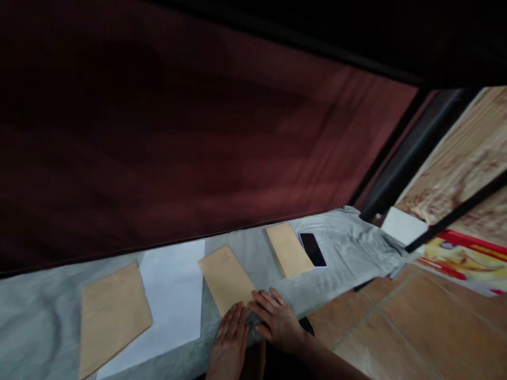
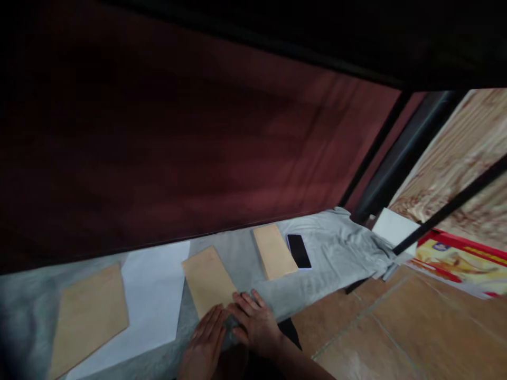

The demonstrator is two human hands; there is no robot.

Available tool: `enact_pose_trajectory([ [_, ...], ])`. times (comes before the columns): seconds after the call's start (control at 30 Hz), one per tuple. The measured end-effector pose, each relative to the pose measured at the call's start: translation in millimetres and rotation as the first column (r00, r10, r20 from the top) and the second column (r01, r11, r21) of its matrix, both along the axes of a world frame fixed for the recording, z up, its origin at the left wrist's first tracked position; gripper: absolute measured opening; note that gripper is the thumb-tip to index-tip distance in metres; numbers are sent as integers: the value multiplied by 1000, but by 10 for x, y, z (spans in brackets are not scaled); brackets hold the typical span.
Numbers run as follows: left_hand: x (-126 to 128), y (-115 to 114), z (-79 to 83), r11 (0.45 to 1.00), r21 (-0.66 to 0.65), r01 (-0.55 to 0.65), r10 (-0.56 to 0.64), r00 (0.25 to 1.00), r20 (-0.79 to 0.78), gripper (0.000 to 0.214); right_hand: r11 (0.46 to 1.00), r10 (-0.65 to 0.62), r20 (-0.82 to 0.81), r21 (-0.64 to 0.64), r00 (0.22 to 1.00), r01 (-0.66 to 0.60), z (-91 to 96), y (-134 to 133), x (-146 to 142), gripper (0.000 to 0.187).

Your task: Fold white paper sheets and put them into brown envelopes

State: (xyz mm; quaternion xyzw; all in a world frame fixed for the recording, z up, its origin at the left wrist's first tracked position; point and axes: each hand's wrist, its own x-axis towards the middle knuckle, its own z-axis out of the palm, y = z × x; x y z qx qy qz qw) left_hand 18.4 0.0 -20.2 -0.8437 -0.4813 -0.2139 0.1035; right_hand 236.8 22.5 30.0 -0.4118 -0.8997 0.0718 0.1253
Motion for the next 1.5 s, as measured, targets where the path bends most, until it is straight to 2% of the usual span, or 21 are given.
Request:
enact_pose_trajectory([
  [0.2,-124,181,-139,994,93,55,-50,997,-55,57,998,-56,-40,-22,998,55,27,11,-10,50],
  [0.43,-188,237,-252,993,68,95,-91,994,-51,75,994,-110,-68,-23,992,108,-15,-45,-34,50],
  [0.53,-129,205,-198,997,70,43,-41,999,-33,68,993,-107,-95,-51,990,103,8,-33,-42,48],
  [0.73,21,91,42,996,26,-81,81,996,-32,55,988,-142,-187,-79,972,129,46,120,-139,35],
  [0.9,41,20,123,993,16,-116,117,992,-54,54,998,-20,-205,-70,979,6,43,250,-158,36],
  [1.03,38,-10,135,994,-13,-109,109,993,-46,53,994,53,-148,-85,988,-66,17,428,-145,37],
  [1.2,48,-16,156,991,-31,-129,129,992,3,47,998,20,-93,-54,995,-25,-75,773,-306,40],
  [1.3,36,-2,167,992,5,-124,124,991,47,46,999,-10,-116,-37,993,6,-98,1022,-434,40],
  [1.4,25,17,178,992,32,-122,118,989,92,42,995,38,-174,-82,984,-53,-82,1256,-504,34],
  [1.5,35,28,174,990,53,-133,127,987,100,42,993,31,-207,-102,978,-53,-86,1363,-521,33],
])
